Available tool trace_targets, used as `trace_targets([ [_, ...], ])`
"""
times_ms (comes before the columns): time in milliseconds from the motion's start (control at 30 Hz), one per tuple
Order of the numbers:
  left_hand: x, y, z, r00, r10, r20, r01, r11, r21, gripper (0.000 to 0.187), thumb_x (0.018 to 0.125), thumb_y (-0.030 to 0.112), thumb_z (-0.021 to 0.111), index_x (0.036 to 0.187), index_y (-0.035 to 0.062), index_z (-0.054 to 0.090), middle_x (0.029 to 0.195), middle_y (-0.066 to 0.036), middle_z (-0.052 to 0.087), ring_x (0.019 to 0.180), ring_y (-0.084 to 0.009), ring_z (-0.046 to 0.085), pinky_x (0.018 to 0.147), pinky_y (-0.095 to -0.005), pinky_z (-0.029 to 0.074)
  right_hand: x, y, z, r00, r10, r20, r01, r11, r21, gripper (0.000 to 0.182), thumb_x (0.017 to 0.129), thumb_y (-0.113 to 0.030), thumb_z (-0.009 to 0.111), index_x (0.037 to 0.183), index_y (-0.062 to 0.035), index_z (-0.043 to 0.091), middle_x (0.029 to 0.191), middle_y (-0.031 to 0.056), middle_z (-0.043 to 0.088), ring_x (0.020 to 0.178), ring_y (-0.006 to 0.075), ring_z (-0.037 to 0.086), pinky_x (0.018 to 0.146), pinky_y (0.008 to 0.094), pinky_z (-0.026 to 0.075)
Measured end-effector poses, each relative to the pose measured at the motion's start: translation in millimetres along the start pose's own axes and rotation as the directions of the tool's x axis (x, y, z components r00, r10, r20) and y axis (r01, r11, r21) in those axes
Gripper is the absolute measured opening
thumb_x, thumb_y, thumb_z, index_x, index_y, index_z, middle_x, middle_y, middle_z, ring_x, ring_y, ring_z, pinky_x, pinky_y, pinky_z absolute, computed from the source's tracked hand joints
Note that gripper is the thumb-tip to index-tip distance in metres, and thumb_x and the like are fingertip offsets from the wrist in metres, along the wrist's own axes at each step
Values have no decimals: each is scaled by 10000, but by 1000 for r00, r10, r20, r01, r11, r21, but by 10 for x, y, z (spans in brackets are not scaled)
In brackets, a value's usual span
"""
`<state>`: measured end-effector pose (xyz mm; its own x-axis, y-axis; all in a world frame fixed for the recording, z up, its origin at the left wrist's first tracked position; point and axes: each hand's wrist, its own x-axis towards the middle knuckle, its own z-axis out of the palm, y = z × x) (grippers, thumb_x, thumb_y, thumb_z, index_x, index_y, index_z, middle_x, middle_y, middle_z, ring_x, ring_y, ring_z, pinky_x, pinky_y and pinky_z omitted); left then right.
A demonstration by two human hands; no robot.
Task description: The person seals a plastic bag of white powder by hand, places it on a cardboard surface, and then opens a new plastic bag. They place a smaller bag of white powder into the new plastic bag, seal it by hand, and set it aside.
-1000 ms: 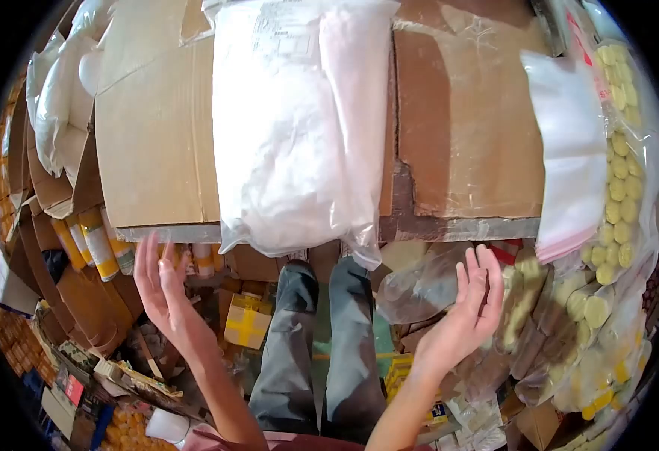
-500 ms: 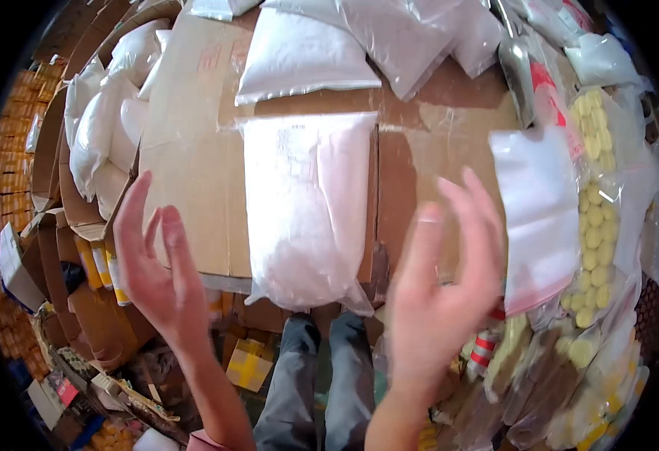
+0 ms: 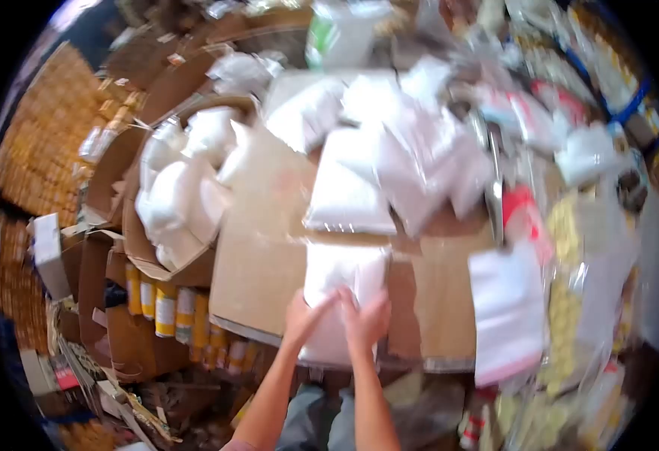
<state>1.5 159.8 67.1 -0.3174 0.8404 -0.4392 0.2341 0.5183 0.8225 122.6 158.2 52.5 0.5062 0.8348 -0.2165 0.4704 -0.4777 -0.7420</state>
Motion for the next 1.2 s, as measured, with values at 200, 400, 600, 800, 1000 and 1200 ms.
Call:
trace_targets([
  [200, -37, 94, -241, 809, -267, 524, 359, 930, -80, 390, 723, 414, 857, 940, 115, 735, 595, 79, 396, 451, -76, 276, 435, -298, 170, 551, 94, -588, 701, 11, 713, -372, 859, 352, 672, 751, -363, 847, 1236, 38, 612, 1123, 136, 681, 987, 231, 655, 881, 398, 514],
  [400, -928, 977, -629, 874, 159, 459, 128, 836, -534, 699, 699, 293, 891, 1247, -3, 573, 1004, -90, 639, 898, -183, 621, 800, -349, 519, 61, -549, -1635, 616, -115, 780, -506, 700, 503, 669, 800, -237, 767, 1374, -11, 508, 1249, 133, 621, 1101, 276, 623, 909, 440, 535],
  [600, -1232, 1209, -1167, 864, 378, 333, -112, 790, -603, 1063, 641, 249, 902, 1500, 16, 321, 1440, -123, 464, 1318, -228, 439, 1119, -375, 343, -657, -1164, -1889, 532, 82, 843, -689, 620, 375, 591, 780, -194, 718, 1310, 14, 557, 1180, 142, 650, 1072, 292, 639, 929, 456, 540],
  [800, -1088, 712, -1686, 888, 141, 438, 182, 768, -614, 980, 686, 91, 843, 1519, 29, 331, 1470, -105, 463, 1382, -229, 394, 1162, -343, 272, -717, -2144, -1204, 445, 101, 890, -693, 668, 270, 631, 831, -215, 714, 1383, -13, 485, 1256, 125, 604, 1132, 271, 603, 975, 431, 507],
  [1000, -71, 994, -2770, 921, 122, 371, 210, 645, -734, 877, 745, 104, 818, 1495, 8, 373, 1446, -101, 493, 1358, -229, 432, 1149, -357, 310, -472, -3513, -175, 393, 36, 919, -630, 738, 241, 676, 882, -236, 711, 1455, -39, 413, 1333, 108, 558, 1192, 250, 567, 1021, 407, 475],
  [1200, 2425, 2304, -5027, 862, 498, -95, -406, 566, -718, 571, 991, 374, 542, 1451, 44, 464, 1421, -125, 514, 1359, -263, 436, 1076, -423, 433, 578, -6159, 1305, 379, -620, 687, -218, 661, 718, 669, 988, -382, 599, 1506, -47, 342, 1395, 113, 494, 1178, 196, 553, 1016, 330, 461],
])
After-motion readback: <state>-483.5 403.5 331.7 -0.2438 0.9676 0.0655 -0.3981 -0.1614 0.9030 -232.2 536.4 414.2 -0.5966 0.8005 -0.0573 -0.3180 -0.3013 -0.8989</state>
